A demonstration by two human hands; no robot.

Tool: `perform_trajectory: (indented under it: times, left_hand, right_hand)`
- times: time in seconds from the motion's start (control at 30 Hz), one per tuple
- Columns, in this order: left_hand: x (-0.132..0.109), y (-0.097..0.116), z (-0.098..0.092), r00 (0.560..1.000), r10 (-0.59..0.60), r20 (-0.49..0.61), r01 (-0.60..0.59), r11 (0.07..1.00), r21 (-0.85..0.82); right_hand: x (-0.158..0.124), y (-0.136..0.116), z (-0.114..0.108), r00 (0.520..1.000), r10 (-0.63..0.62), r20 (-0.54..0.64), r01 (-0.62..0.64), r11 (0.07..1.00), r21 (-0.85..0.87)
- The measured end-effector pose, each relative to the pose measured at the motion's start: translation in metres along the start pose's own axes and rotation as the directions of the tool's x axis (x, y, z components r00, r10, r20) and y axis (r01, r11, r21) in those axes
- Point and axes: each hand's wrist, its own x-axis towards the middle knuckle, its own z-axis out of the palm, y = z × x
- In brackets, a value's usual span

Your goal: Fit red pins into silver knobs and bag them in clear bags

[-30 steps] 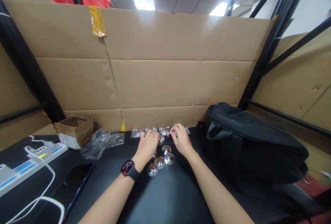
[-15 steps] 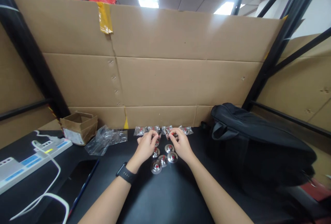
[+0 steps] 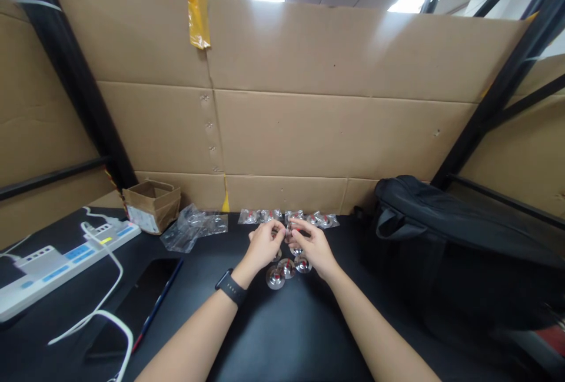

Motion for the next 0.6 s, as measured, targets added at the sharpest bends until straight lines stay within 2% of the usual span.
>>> perform_trajectory:
  times: [0.13,0.3,0.47,0.6]
  left_hand:
    - [0.001,-0.002,-0.004,0.996,0.090,0.012,-0.090,0.996,-0.009]
    - [0.005,-0.009,-0.007,0.970,0.235,0.060,-0.235,0.972,-0.006]
    - [0.003,-0.014,-0.002,0.974,0.216,0.066,-0.216,0.976,-0.010]
    - [0.004,-0.014,-0.002,0.964,0.243,0.104,-0.245,0.969,0.008]
  right_hand:
    - [-0.001,0.000,0.000,1.000,0.021,0.008,-0.021,0.999,0.030]
    - [-0.001,0.003,0.001,0.999,0.036,-0.024,-0.036,0.999,0.017]
    - [-0.003,0.002,0.002,0.995,0.081,-0.052,-0.080,0.996,0.032]
    - [-0.003,0.004,0.001,0.997,0.047,-0.057,-0.050,0.997,-0.051]
